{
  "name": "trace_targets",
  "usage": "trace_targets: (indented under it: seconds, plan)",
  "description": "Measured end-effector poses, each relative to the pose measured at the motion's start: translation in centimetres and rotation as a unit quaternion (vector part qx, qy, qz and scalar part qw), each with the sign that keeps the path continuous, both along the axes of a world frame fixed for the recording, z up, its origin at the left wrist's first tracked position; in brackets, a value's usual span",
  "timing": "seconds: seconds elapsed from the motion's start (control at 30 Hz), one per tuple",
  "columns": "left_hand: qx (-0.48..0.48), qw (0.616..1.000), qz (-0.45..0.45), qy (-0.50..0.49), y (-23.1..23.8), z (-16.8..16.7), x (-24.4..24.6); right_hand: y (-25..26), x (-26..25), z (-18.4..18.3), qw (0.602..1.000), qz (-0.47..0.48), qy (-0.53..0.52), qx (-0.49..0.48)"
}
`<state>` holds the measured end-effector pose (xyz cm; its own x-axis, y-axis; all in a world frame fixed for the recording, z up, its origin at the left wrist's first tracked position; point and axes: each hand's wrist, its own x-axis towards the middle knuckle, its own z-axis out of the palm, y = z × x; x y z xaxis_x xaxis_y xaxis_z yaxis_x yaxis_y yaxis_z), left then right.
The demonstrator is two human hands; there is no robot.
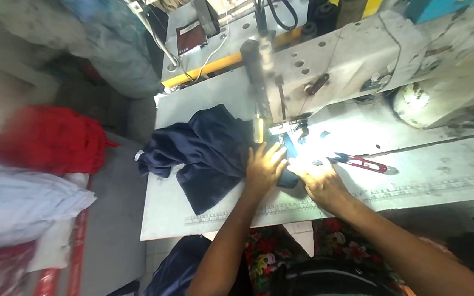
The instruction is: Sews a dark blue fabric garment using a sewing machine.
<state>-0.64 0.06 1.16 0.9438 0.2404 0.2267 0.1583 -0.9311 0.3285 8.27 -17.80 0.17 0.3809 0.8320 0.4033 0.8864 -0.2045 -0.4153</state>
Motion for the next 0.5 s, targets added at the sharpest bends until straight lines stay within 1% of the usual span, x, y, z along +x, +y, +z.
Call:
trace_targets:
  seconds: [0.1, 0.13, 0.2, 0.27, 0.33, 0.37, 0.4, 0.43, 0.5]
  plan:
    - [0.002, 1.0, -0.004, -0.017, 0.0, -0.3, 0.1, -0.9, 0.5, 0.9, 0.999, 0.025, 0.023, -0.01]
    - [-0.001, 1.0, -0.004, -0.018, 0.0, -0.2, 0.1, -1.7, 0.9, 1.6, 0.999, 0.019, 0.029, -0.009]
    - [-0.006, 1.0, -0.004, -0.013, 0.0, -0.1, 0.1, -4.2, 2.3, 3.3, 0.999, -0.043, 0.031, 0.004]
    - [-0.011, 1.0, -0.001, -0.012, -0.1, -0.1, 0.1, -8.0, 5.4, 4.6, 0.988, -0.153, 0.012, 0.001]
    - [-0.017, 1.0, 0.001, -0.022, -0.2, 0.0, 0.2, -11.8, 9.1, 5.2, 0.96, -0.278, -0.017, -0.004]
    - [-0.018, 1.0, 0.002, -0.024, -0.2, 0.0, 0.2, -13.3, 10.8, 5.4, 0.944, -0.329, -0.014, -0.019]
    - [-0.021, 1.0, 0.004, -0.022, -0.2, 0.0, 0.2, -14.4, 12.2, 5.5, 0.932, -0.36, -0.008, -0.034]
    - [-0.023, 0.999, 0.004, -0.022, -0.2, -0.1, 0.2, -15.2, 13.2, 5.5, 0.927, -0.372, -0.01, -0.043]
    - [-0.022, 0.999, 0.003, -0.032, -0.1, -0.4, 0.3, -16.0, 14.2, 5.6, 0.933, -0.355, -0.039, -0.05]
